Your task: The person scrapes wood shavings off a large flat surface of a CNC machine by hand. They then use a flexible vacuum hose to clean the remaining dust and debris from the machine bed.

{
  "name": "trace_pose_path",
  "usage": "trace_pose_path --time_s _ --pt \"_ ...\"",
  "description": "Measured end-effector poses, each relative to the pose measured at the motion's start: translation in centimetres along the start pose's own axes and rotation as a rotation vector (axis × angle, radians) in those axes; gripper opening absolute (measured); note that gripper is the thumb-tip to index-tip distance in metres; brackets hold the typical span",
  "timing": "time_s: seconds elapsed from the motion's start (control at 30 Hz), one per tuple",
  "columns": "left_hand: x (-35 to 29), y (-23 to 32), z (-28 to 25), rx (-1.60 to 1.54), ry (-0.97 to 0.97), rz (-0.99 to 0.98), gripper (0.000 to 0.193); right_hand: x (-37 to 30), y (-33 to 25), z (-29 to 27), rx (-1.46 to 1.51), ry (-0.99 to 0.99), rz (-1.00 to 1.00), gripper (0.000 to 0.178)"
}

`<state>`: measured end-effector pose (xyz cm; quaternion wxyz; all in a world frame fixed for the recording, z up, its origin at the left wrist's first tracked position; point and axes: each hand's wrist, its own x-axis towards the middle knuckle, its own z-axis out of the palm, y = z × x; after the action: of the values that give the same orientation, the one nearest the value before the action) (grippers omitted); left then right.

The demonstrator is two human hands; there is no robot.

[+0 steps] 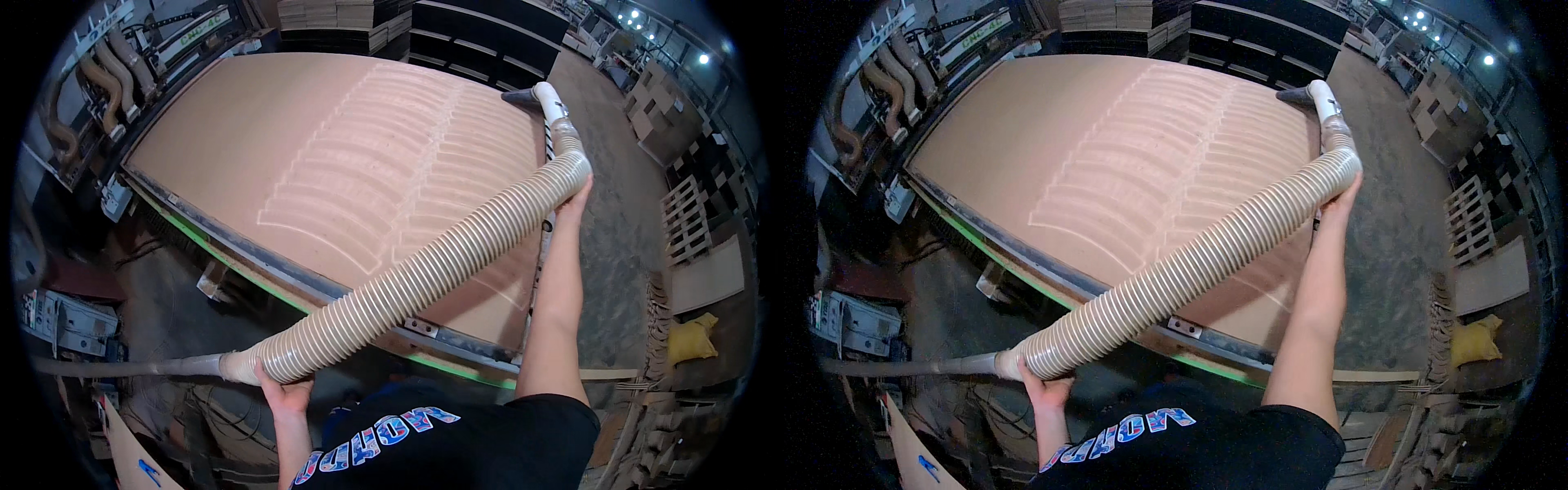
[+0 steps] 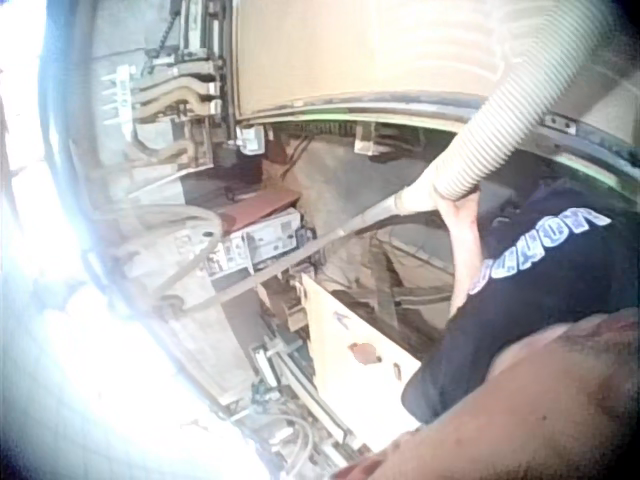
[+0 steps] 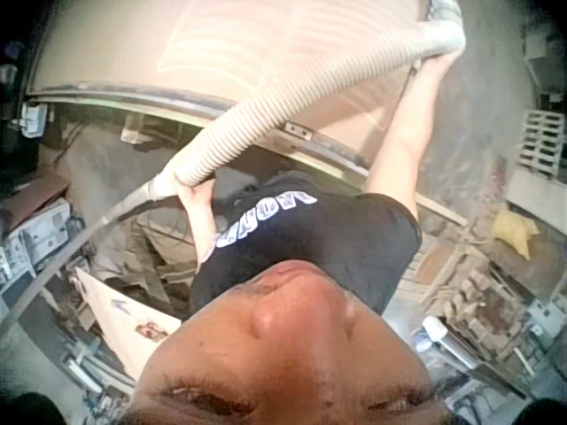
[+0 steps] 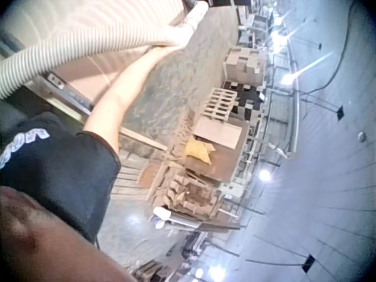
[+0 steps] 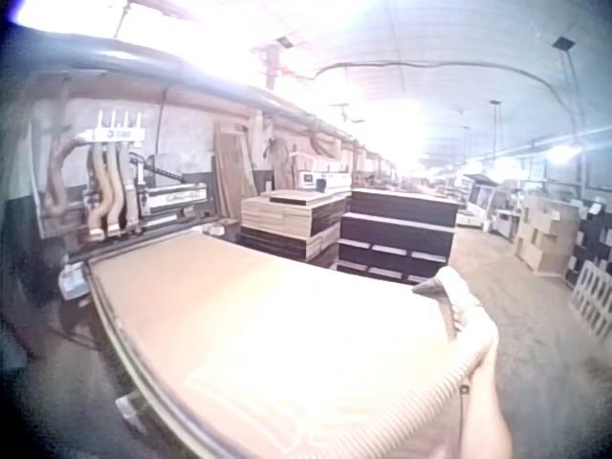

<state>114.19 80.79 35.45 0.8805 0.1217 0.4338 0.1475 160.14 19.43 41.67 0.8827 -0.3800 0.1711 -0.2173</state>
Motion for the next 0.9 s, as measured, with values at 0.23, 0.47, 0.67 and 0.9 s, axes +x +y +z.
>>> trace_pose_path --time_s 0.23,0.47,0.67,0.9 --pt "2.0 4.1 -1.7 -0.041 0.026 -0.044 0.080 -6.1 -0.4 0.4 -0.089 -0.004 0.071 0.091" --pt "6.1 11.5 -5.0 -0.031 -0.040 -0.140 0.082 -23.2 -5.1 2.6 -0.243 0.071 -0.111 0.088" --pt "9.3 20.4 -8.5 0.005 -0.120 -0.237 0.080 -38.2 -5.6 4.8 -0.285 0.117 -0.269 0.082" --pt "13.2 29.7 -10.3 0.124 -0.118 -0.255 0.089 -50.7 -5.7 8.8 -0.250 0.125 -0.392 0.075"
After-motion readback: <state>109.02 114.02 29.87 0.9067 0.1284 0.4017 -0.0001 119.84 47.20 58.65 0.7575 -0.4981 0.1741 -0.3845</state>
